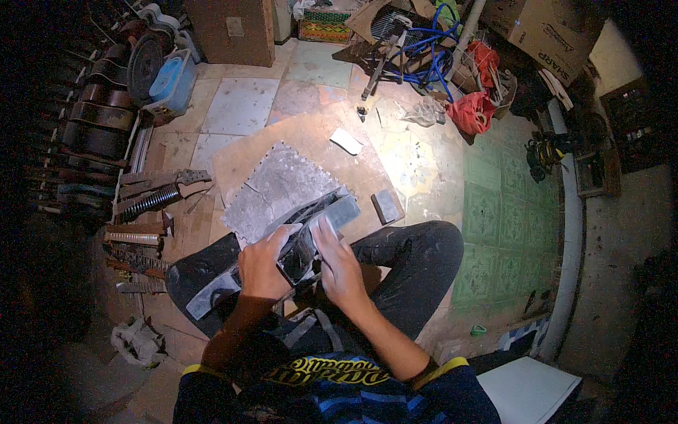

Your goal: The person sands the surface of a dark instrument body using a block-shaped sanding tool, rotating the object to work on different edges and flat surfaces.

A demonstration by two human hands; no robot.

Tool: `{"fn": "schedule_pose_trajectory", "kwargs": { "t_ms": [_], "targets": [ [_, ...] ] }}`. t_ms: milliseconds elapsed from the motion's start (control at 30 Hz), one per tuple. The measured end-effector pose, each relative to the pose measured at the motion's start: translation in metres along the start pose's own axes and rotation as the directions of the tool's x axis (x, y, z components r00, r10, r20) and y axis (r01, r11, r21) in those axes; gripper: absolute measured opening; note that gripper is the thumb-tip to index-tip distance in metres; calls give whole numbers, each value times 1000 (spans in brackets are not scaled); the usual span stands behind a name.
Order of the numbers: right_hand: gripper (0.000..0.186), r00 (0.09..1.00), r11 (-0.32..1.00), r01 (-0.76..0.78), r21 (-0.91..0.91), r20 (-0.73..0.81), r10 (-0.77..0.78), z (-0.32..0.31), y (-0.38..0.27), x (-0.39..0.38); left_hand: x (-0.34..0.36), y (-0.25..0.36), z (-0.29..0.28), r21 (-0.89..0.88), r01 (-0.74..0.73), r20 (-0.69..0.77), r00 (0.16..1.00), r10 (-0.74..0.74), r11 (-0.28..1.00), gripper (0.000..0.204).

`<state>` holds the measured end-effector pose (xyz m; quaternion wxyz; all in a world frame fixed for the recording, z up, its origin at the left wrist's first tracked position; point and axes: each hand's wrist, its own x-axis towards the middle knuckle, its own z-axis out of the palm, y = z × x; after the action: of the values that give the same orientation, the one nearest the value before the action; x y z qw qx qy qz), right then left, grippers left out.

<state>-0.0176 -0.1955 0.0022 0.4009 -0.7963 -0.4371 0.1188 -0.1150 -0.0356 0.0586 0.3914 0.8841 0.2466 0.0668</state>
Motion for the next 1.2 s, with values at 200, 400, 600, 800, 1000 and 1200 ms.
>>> {"fn": "schedule_pose_trajectory", "kwargs": {
  "t_ms": [200,400,600,800,1000,1200],
  "targets": [
    [74,999,997,-28,-74,41,31,-9,7,20,3,3,2,56,-57,12,998,56,997,65],
    [76,998,1000,6,7,-65,-5,-3,14,3,7,7,2,80,-46,24,999,44,996,58],
    [72,994,999,-23,42,-108,28,0,16,-5,14,6,1,82,-30,32,999,28,996,54],
    [65,993,986,-88,139,-71,98,-5,7,7,19,9,-4,49,9,31,999,-11,999,57],
    [70,992,991,-83,110,-87,92,-5,3,30,21,1,-6,35,-60,3,998,60,998,57],
    [76,994,998,-43,51,-95,47,-2,12,9,19,-3,0,86,-91,11,996,90,992,57]
  ]
}}
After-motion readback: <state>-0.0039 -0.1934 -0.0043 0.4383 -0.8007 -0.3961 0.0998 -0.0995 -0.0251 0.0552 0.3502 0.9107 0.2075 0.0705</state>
